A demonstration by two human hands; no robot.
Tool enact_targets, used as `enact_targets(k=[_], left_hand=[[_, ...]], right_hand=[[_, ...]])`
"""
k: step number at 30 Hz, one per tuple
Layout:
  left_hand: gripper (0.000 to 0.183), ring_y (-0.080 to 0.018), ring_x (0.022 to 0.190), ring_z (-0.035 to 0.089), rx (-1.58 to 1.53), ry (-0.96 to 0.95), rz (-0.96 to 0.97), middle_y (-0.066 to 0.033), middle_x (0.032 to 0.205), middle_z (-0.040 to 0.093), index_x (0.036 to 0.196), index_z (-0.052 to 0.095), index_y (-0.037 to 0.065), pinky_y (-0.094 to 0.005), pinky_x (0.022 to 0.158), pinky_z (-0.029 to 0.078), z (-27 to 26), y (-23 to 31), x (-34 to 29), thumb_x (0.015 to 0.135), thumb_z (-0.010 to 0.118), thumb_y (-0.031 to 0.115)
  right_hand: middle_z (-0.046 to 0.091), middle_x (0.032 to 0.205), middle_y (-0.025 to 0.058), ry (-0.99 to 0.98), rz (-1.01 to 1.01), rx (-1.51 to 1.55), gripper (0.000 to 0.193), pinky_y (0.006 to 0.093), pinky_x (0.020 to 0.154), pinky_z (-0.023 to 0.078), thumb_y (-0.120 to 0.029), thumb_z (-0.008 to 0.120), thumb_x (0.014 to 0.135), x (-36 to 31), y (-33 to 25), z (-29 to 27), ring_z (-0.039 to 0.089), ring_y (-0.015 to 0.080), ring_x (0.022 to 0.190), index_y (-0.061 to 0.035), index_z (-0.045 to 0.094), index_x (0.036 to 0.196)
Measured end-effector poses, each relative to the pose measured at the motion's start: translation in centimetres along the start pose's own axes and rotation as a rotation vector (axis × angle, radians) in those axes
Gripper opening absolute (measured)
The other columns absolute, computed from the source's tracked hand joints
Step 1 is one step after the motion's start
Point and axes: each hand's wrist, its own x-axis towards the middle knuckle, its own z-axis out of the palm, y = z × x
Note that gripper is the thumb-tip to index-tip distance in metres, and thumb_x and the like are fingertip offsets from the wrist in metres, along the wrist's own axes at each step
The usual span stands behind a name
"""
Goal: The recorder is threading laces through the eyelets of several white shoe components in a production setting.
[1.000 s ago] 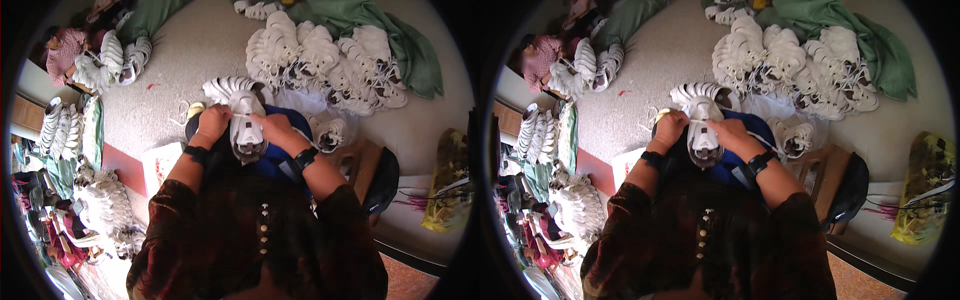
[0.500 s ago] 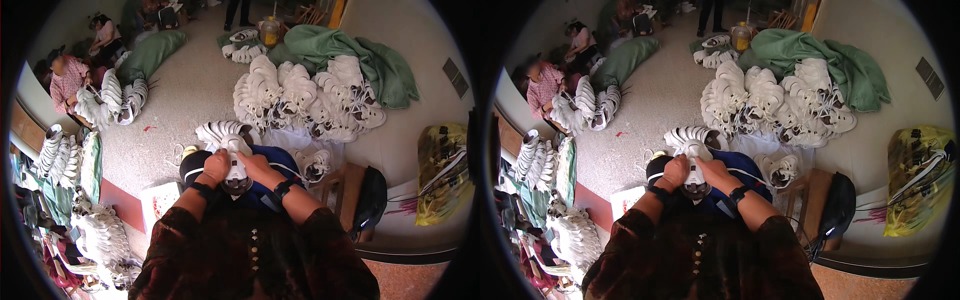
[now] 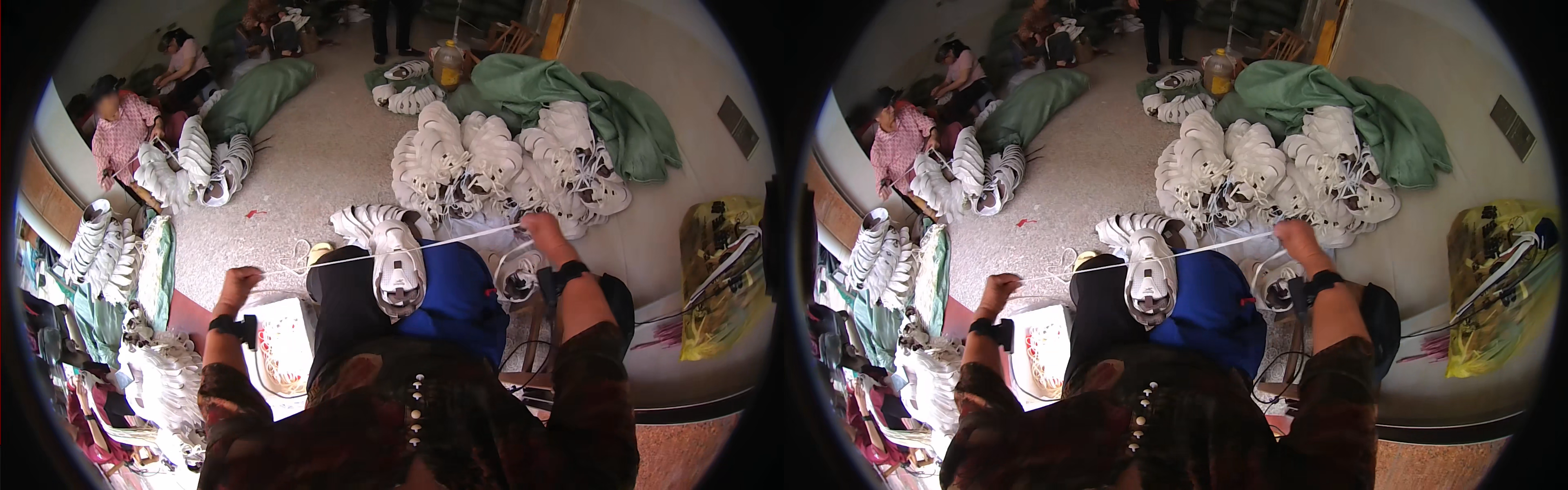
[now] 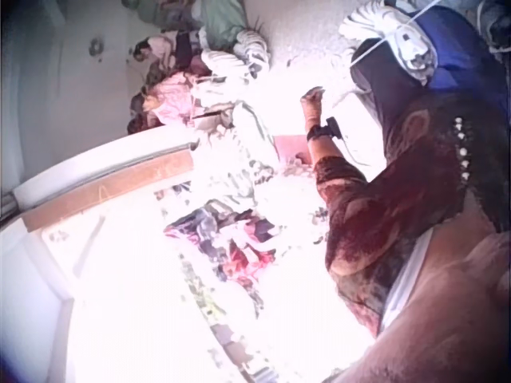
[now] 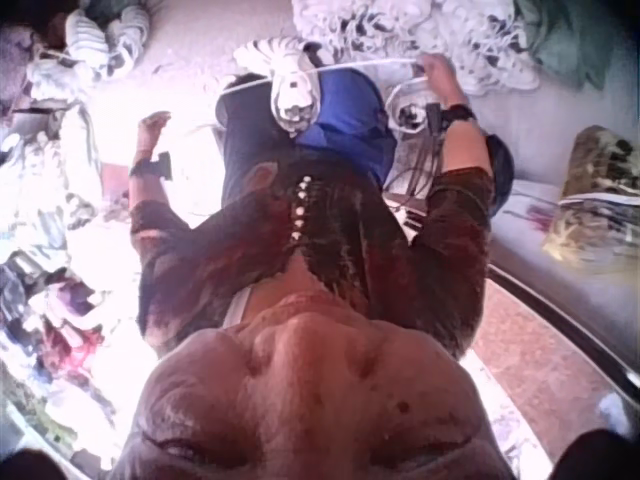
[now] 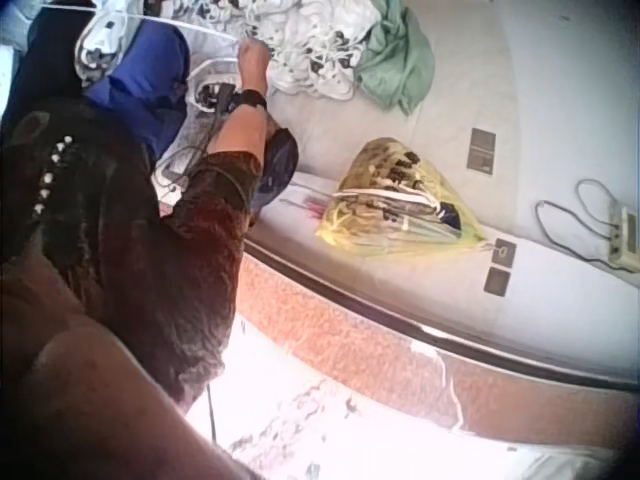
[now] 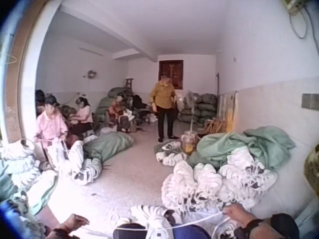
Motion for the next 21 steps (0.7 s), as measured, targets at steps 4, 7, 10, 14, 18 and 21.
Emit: enact_targets(k=[4,7,10,14,18,21], left_hand=[[0.006,-0.0072,0.055,0.048,-0.051,0.153,-0.204,-0.0004,0.062,0.057,0.075,0.066,-0.001,-0.0225,0.051,0.039,-7.3,-5.5,-6.5,0.074,0.064,0.005],[0.006,-0.0080,0.051,0.048,-0.028,0.221,-0.292,-0.0009,0.056,0.055,0.073,0.065,0.000,-0.0222,0.046,0.037,-11.7,-9.6,-11.8,0.074,0.062,0.005],[0.006,-0.0066,0.048,0.047,-0.202,0.242,-0.477,-0.0001,0.055,0.054,0.074,0.065,0.003,-0.0197,0.042,0.035,-13.7,-11.2,-14.7,0.075,0.062,0.008],[0.009,-0.0049,0.049,0.048,-0.082,0.186,-0.311,0.0035,0.055,0.052,0.080,0.063,0.008,-0.0192,0.040,0.033,-16.7,-18.3,-22.3,0.076,0.064,0.016],[0.027,-0.0166,0.055,0.055,0.364,0.175,-0.639,-0.0081,0.059,0.059,0.070,0.064,0.003,-0.0358,0.053,0.042,-10.3,-15.7,-16.8,0.074,0.067,0.029],[0.031,-0.0230,0.052,0.053,0.417,0.201,-0.622,-0.0148,0.063,0.061,0.069,0.064,0.001,-0.0368,0.055,0.042,-1.9,-12.2,-12.3,0.072,0.068,0.032]], right_hand=[[0.059,0.074,0.0164,-0.004,0.313,0.008,0.007,0.0408,0.064,0.045,-0.016,0.058,0.074,-1.9,3.2,-9.3,0.057,0.0353,0.073,-0.0096,0.062,0.075],[0.059,0.072,0.0164,0.054,0.393,-0.010,0.005,0.0385,0.066,0.045,-0.007,0.060,0.073,-4.6,6.8,-13.4,0.058,0.0335,0.072,-0.0064,0.064,0.077],[0.059,0.071,0.0171,0.054,0.518,-0.069,0.005,0.0378,0.066,0.045,-0.006,0.059,0.073,-7.4,9.3,-16.4,0.058,0.0329,0.070,-0.0039,0.062,0.074],[0.056,0.066,0.0190,0.054,0.580,-0.030,0.008,0.0369,0.064,0.044,-0.007,0.058,0.073,-9.3,13.4,-17.1,0.058,0.0310,0.068,0.0008,0.059,0.072],[0.059,0.075,0.0183,-0.186,0.599,-0.469,0.017,0.0381,0.067,0.046,-0.018,0.064,0.072,-13.3,18.2,-15.5,0.059,0.0304,0.072,-0.0007,0.062,0.072],[0.061,0.086,0.0161,-0.230,0.484,-0.732,0.023,0.0385,0.072,0.047,-0.026,0.070,0.067,-11.3,17.2,-9.6,0.058,0.0305,0.078,-0.0045,0.065,0.073]])
